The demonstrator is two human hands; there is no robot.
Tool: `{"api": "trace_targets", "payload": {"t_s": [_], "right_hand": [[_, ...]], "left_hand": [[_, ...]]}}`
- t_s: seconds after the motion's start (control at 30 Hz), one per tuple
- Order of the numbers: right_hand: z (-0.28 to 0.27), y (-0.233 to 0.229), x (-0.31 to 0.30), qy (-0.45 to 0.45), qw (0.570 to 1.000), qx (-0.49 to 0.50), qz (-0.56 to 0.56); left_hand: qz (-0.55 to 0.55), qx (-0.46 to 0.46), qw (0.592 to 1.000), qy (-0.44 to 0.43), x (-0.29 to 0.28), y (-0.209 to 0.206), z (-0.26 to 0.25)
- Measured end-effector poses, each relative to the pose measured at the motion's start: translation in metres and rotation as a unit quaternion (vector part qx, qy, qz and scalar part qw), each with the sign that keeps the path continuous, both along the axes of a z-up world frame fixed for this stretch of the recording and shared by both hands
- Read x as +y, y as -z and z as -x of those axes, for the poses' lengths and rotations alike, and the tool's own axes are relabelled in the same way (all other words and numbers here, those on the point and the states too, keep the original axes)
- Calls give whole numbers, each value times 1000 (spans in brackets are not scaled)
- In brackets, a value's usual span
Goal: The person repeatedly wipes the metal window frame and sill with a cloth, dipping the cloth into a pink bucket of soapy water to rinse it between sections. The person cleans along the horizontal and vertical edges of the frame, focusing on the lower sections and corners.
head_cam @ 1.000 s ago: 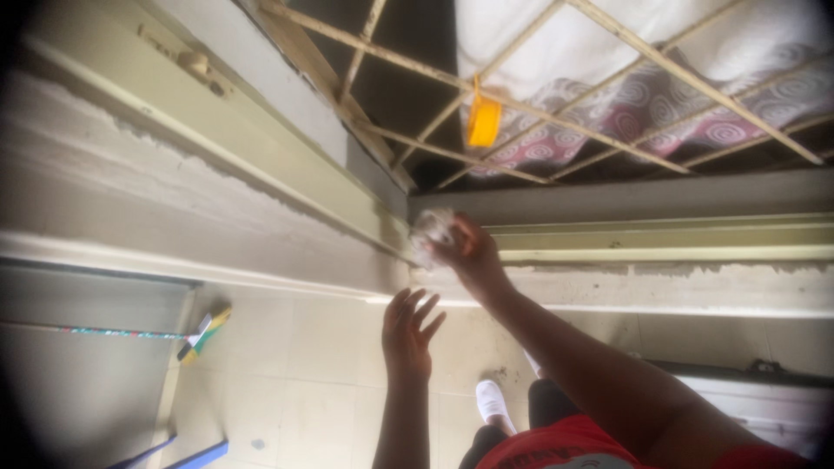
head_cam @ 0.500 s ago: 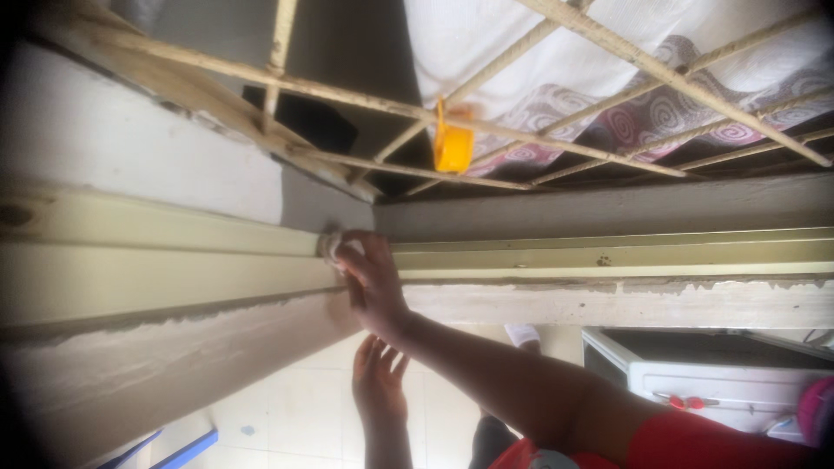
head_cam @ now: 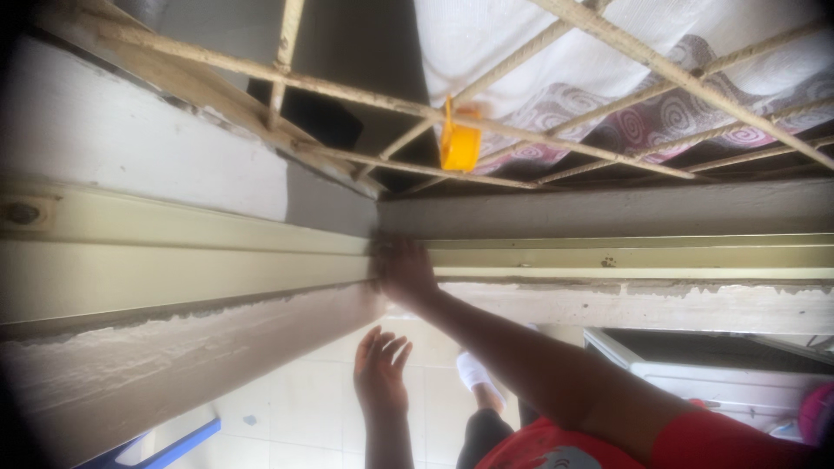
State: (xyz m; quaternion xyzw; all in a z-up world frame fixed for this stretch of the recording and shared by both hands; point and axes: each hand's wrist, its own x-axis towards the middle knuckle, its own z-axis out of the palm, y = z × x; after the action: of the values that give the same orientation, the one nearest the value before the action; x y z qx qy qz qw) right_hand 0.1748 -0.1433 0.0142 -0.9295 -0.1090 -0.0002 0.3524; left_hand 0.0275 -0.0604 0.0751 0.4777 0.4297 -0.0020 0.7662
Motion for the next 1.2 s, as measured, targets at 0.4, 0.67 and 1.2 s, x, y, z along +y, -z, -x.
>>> {"api": "trace_targets", "payload": {"t_s": [0.4,0.67,1.2], "right_hand": [[-39,4,3,-68,980,141,125],[-17,-23,-12,-61,985,129,100],[-42,-21,-9,-115,970,172,130]], "left_hand": [[24,-59,998,-30,15,6,15],[36,-81,995,-37,15,9,31],[26,-31,999,-29,5,6,18]]}}
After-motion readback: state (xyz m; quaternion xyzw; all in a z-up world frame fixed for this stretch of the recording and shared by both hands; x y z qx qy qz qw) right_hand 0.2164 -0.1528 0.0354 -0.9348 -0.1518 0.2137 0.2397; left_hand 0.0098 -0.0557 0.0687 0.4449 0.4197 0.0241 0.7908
